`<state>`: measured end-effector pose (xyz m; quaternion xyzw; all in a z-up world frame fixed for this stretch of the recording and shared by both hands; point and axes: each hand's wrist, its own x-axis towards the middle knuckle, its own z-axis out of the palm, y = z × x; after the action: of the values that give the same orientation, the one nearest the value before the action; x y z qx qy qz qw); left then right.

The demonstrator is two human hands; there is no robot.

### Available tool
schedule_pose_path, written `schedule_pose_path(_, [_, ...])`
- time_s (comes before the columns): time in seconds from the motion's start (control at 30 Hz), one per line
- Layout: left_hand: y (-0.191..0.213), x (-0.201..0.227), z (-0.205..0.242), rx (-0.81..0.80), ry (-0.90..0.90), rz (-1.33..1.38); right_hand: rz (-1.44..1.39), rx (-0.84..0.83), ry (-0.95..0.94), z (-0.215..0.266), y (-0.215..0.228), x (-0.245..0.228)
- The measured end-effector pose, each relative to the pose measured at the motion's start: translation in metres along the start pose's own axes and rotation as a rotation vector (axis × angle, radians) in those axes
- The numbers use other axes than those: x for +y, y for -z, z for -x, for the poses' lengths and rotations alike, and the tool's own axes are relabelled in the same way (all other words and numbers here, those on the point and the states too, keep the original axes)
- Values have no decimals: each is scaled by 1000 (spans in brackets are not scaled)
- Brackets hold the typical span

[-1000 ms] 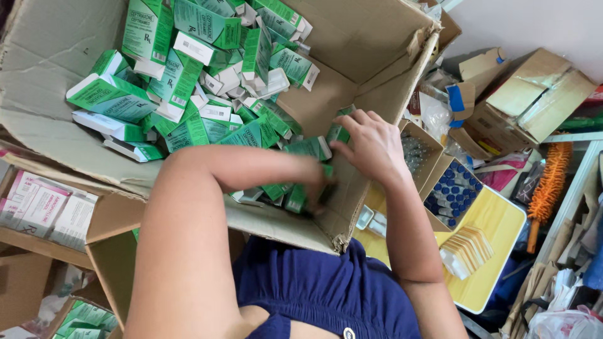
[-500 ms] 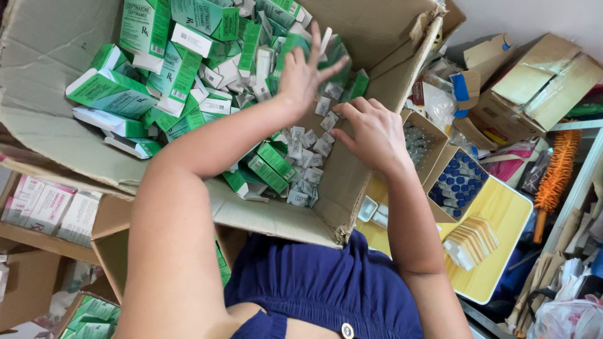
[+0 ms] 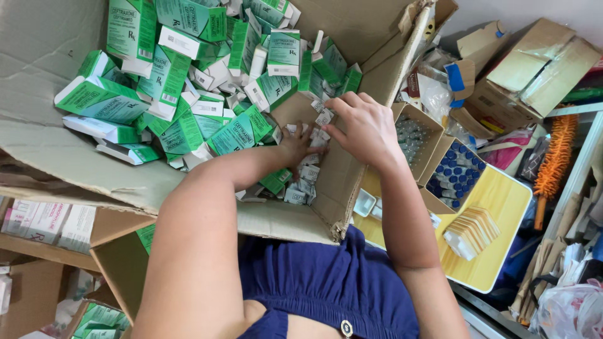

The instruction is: The person arranges small green boxes into a larger cardboard box, then transfers loose green boxes from a pile into the same box. The person also handles small white plastic containers, placing them on a table and into a larger box.

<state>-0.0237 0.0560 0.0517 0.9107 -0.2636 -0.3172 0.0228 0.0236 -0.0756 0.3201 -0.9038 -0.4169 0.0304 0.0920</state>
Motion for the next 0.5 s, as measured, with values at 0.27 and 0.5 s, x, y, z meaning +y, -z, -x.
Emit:
schedule_pose_path(0.27, [-4, 7, -11, -9, -51, 93, -21, 32, 15, 1, -1, 0])
schedule_pose_path(0.5, [39, -25, -8, 409, -257, 282, -62, 52, 27, 3, -5, 7])
